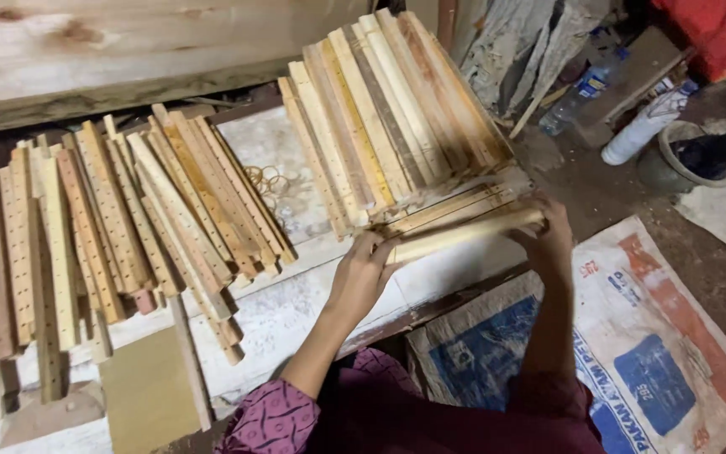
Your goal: Stacking and organizing wooden slats on a workbench
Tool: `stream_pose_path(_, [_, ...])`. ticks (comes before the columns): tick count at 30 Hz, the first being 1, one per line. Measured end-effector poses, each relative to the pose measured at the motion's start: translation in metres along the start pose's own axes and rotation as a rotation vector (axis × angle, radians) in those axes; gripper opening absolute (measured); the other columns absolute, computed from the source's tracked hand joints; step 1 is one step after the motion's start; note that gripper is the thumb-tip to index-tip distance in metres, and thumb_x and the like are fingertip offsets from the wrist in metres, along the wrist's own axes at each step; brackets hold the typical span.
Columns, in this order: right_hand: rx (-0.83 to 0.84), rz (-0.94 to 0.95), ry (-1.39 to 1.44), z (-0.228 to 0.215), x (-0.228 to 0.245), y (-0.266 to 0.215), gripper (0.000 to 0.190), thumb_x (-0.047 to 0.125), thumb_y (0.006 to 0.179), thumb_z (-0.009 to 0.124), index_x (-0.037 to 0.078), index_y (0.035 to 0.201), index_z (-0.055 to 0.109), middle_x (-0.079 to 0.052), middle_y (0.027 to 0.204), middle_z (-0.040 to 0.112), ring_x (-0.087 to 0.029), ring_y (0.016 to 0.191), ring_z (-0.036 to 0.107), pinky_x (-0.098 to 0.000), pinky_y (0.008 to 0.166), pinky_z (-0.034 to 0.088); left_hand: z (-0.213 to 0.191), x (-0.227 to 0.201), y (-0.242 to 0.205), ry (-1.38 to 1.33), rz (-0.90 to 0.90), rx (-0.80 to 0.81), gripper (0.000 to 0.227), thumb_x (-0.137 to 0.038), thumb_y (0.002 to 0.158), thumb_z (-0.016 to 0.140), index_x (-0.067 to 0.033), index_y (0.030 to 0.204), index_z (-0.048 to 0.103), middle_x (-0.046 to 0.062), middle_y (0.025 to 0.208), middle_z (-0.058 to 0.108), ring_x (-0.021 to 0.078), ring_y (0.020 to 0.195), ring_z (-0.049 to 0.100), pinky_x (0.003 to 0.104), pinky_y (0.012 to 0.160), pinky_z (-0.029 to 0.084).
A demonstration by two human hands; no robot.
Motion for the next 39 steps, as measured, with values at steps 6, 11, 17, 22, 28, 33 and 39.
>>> stream_pose_path(6, [-0.088,0.031,0.223,0.033,-0.025,0.04,0.068,-0.006,0.09,0.071,0.004,0.151,0.044,-0.026,0.142,0.052,-0.046,0.136,0.046,-0.0548,0.113,0.039,0.049,0.006,0.027,0.349,0.172,-0.473,0.018,-0.02,0.093,0.068,-0.0122,0.108,0.074,0.007,0.091,0.067,0.025,0.097,0.065,0.035,0.08,0.051])
stream_pose_path(11, [-0.083,0.046,0.128,0.055,-0.055,0.055,0.086,0.02,0.088,0.082,0.019,0.159,0.035,-0.026,0.148,0.049,-0.049,0.132,0.048,-0.0614,0.108,0.041,0.063,0.005,0.027,0.507,0.145,-0.564,0.005,-0.014,0.093,0.069,-0.0119,0.095,0.073,0.007,0.099,0.07,0.0245,0.09,0.067,0.034,0.077,0.053])
stream_pose_path(17, [-0.093,-0.035,-0.045,0.053,-0.022,0.035,0.079,0.033,0.093,0.078,0.018,0.16,0.038,-0.032,0.124,0.057,-0.051,0.107,0.059,-0.06,0.083,0.045,0.072,0.005,0.024,0.539,0.042,-0.53,0.008,-0.013,0.093,0.068,-0.0105,0.098,0.073,0.008,0.092,0.068,0.0266,0.088,0.065,0.036,0.075,0.05])
stream_pose_path(22, [-0.239,-0.279,-0.122,0.054,-0.03,0.032,0.065,0.042,0.086,0.079,-0.001,0.13,0.056,-0.022,0.114,0.049,-0.038,0.102,0.048,-0.0467,0.092,0.04,0.004,-0.023,0.012,0.403,0.022,-0.552,0.021,-0.01,0.091,0.069,-0.0061,0.111,0.072,0.008,0.107,0.064,0.0247,0.089,0.057,0.039,0.082,0.044])
stream_pose_path(28, [-0.598,-0.129,0.033,0.072,0.001,-0.035,0.081,0.074,0.108,0.043,0.0,0.141,0.05,-0.028,0.145,0.048,-0.044,0.138,0.042,-0.0595,0.117,0.011,-0.077,0.006,-0.057,0.264,-0.155,-0.747,0.015,-0.025,0.095,0.069,-0.0127,0.1,0.075,0.005,0.085,0.059,0.0261,0.078,0.06,0.04,0.074,0.047])
stream_pose_path(33, [-0.715,-0.4,0.533,0.157,0.181,-0.107,0.024,0.012,0.098,0.07,-0.009,0.11,0.066,-0.029,0.109,0.066,-0.046,0.109,0.064,-0.055,0.104,0.04,-0.149,0.055,-0.136,0.222,-0.625,-0.729,0.019,-0.023,0.088,0.076,-0.009,0.1,0.072,0.013,0.087,0.061,0.0371,0.083,0.062,0.049,0.072,0.048])
stream_pose_path(39, [0.231,-0.679,0.351,0.272,0.309,-0.143,0.031,0.018,0.077,0.087,0.015,0.106,0.078,-0.006,0.111,0.073,-0.03,0.107,0.069,-0.0424,0.096,0.052,-0.175,0.084,-0.186,-0.083,-1.02,-0.495,0.085,-0.012,0.064,0.094,0.0055,0.133,0.048,0.031,0.119,0.055,0.0556,0.11,0.056,0.056,0.091,0.046])
Point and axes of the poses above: each hand's wrist, its own y-axis towards the middle knuckle, its own z-axis out of the palm, x = y × z, the point moved 6 cm from there along y, towards the middle knuckle
